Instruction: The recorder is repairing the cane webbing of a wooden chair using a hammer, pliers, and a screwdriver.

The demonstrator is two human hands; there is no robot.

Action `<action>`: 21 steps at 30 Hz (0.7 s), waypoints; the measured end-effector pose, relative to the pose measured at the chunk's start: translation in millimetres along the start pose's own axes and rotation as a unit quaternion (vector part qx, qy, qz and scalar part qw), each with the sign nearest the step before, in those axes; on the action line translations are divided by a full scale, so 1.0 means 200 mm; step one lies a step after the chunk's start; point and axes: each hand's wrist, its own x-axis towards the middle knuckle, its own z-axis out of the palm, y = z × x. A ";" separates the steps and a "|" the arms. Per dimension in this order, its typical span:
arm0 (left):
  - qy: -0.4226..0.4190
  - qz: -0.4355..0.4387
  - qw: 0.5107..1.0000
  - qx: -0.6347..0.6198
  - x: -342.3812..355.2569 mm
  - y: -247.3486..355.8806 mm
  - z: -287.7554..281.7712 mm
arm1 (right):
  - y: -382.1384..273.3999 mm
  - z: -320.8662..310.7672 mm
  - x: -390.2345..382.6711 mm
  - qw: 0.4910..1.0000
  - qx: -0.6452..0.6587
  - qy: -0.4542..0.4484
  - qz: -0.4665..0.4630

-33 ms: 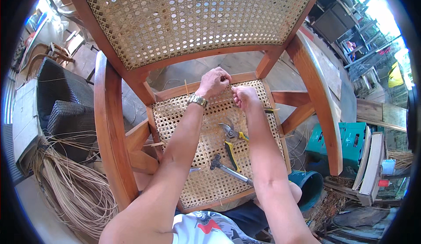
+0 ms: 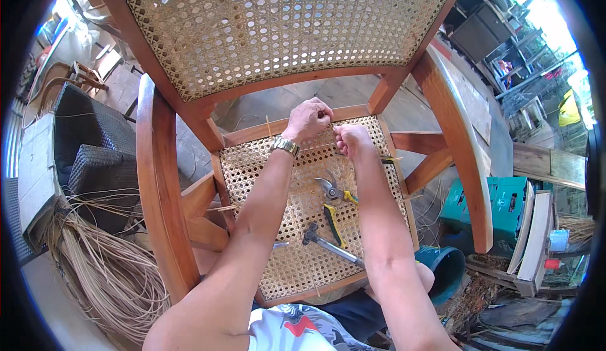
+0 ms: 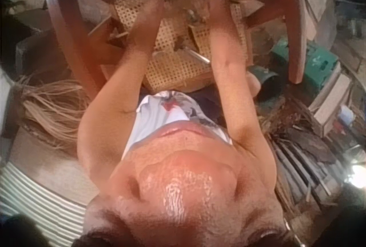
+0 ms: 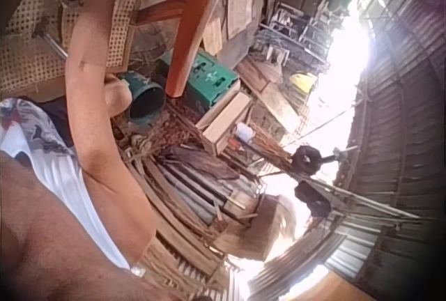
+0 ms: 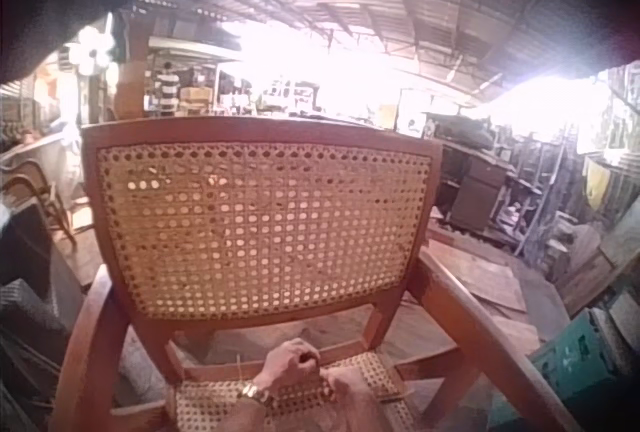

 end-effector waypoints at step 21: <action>-0.002 0.012 1.000 0.000 -0.01 -0.01 -0.02 | -0.05 0.28 -0.19 0.871 -0.410 0.261 -0.073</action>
